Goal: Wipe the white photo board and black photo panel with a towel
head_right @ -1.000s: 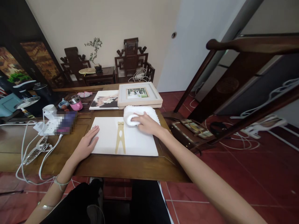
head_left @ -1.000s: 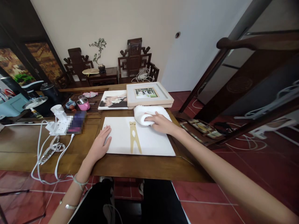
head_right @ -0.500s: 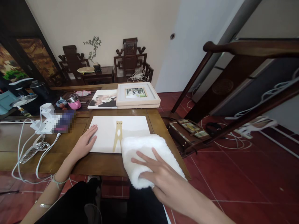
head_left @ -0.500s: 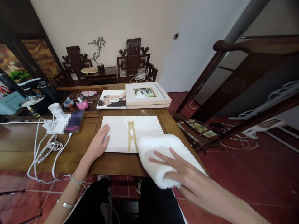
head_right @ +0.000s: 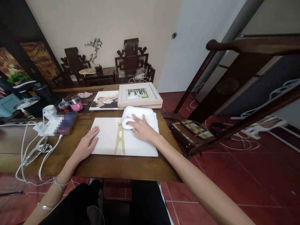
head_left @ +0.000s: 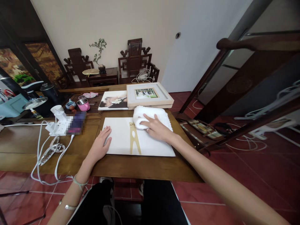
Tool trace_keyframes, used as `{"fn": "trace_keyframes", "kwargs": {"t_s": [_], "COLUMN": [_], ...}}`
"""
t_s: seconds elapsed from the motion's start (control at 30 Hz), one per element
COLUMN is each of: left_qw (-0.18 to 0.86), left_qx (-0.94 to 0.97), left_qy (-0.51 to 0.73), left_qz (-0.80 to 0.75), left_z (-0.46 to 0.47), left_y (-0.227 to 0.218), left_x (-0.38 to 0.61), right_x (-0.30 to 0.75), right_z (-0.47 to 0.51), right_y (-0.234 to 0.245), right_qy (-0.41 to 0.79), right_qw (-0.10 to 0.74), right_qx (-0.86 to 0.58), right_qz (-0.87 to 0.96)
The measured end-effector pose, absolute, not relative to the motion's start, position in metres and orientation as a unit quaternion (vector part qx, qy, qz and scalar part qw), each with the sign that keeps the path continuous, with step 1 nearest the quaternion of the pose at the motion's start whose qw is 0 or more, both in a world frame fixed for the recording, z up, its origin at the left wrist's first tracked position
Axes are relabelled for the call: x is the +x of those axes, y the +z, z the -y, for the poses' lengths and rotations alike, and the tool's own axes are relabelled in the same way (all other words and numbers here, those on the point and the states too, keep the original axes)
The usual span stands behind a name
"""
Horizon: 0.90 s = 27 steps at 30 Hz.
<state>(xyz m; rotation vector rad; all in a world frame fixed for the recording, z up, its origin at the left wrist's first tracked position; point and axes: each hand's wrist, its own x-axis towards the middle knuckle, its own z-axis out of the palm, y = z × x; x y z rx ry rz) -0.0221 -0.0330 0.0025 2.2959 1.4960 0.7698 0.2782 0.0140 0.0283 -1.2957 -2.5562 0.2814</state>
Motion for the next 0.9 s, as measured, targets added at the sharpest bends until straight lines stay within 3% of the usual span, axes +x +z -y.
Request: {"fn": "trace_keyframes", "kwargs": {"t_s": [0.43,0.9], "left_qw": [0.143,0.141], "left_qx": [0.796,0.801], "left_qy": [0.276,0.265], "left_qz": [-0.520,-0.518], "left_z": [0.033,0.034], "left_y": [0.001,0.003], "left_x": [-0.019,-0.021], "right_x": [0.312,0.239], "right_z": [0.148,-0.031], "right_y": [0.044,0.034], "right_qy": [0.187,0.120], "right_qw": [0.125,0.136], "right_qx": [-0.347,-0.424], "right_qz": [0.910,0.887]}}
